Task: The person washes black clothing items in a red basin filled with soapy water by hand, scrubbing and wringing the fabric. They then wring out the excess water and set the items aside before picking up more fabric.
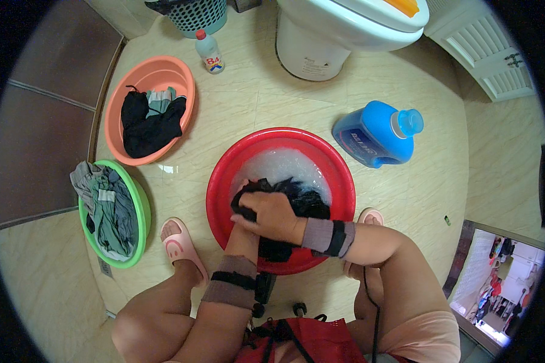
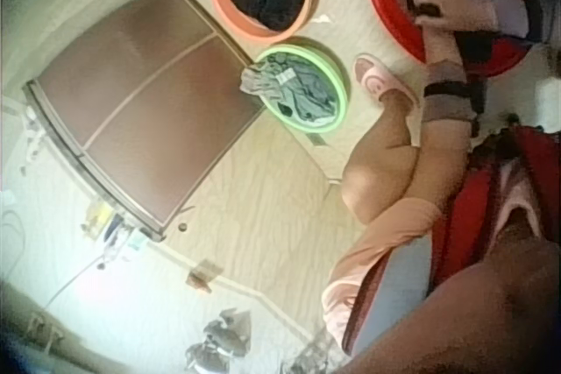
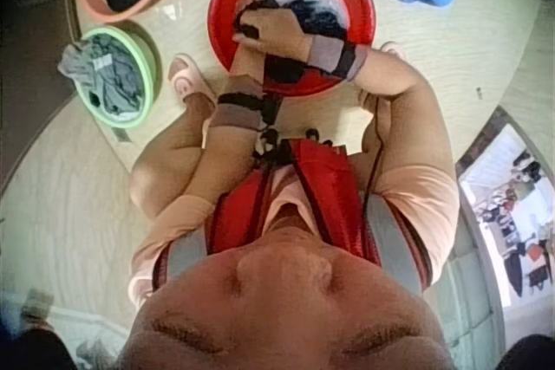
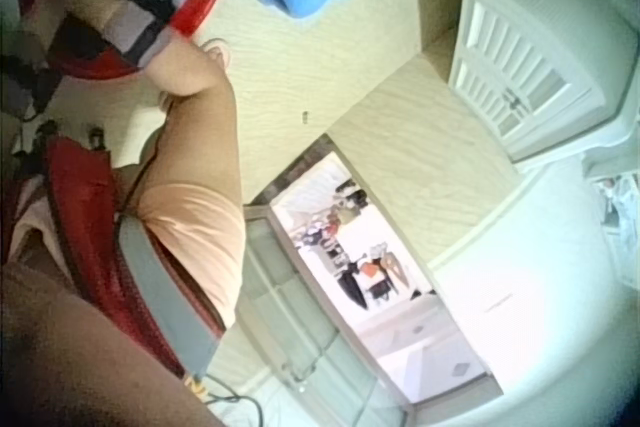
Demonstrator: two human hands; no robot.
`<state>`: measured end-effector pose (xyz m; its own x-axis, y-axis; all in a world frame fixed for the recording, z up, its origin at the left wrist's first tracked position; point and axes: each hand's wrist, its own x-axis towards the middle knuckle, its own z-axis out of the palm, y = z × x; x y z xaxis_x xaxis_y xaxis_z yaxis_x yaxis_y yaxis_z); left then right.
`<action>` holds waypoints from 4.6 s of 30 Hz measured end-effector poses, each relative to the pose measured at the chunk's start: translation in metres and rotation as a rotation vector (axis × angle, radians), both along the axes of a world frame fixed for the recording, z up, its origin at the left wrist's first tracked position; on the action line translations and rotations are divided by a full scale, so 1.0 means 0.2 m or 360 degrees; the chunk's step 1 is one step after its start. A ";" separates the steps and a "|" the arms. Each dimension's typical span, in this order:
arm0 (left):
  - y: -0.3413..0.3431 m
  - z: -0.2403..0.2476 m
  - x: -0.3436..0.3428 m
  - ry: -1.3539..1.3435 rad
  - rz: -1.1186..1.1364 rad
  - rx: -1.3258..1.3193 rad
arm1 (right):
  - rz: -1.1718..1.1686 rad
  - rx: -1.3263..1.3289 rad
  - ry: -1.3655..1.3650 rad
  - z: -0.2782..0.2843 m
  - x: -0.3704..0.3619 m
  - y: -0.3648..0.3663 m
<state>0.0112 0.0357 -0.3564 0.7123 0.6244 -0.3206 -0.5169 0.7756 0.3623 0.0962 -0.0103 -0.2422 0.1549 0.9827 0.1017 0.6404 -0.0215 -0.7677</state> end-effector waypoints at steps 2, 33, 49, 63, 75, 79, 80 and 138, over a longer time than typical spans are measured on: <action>-0.02 0.07 0.03 0.0122 -0.0132 -0.0508 | -0.0036 -0.0068 -0.0093 -0.06 0.05 -0.01; -0.06 0.19 0.19 0.0604 -0.0049 -0.0679 | -0.0294 -0.0194 -0.0184 -0.16 0.22 0.05; 0.03 0.19 0.15 0.1045 -0.0021 -0.0028 | -0.0888 -0.0831 0.0001 -0.52 0.50 -0.05; 0.06 0.15 0.04 0.0367 -0.0033 -0.0363 | -0.0202 -0.0371 0.0079 -0.20 0.12 -0.05; -0.08 0.28 0.26 0.0703 -0.0058 -0.0855 | -0.0449 -0.0556 -0.0219 -0.13 0.31 0.04; 0.00 0.00 0.02 -0.0210 -0.0122 -0.0528 | 0.0014 -0.0040 -0.0051 0.00 0.02 -0.04; -0.01 0.01 0.03 -0.0161 -0.0109 -0.0558 | 0.0031 -0.0044 -0.0028 -0.01 0.01 -0.06; -0.02 0.27 0.16 0.1355 -0.0126 -0.0132 | -0.0099 -0.1208 -0.0511 -0.56 0.45 -0.10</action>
<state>0.0441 0.0323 -0.3029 0.2487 0.5341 -0.8080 -0.0377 0.8389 0.5429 0.1866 -0.0297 -0.3544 0.2880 0.7923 -0.5378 0.8067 -0.5033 -0.3095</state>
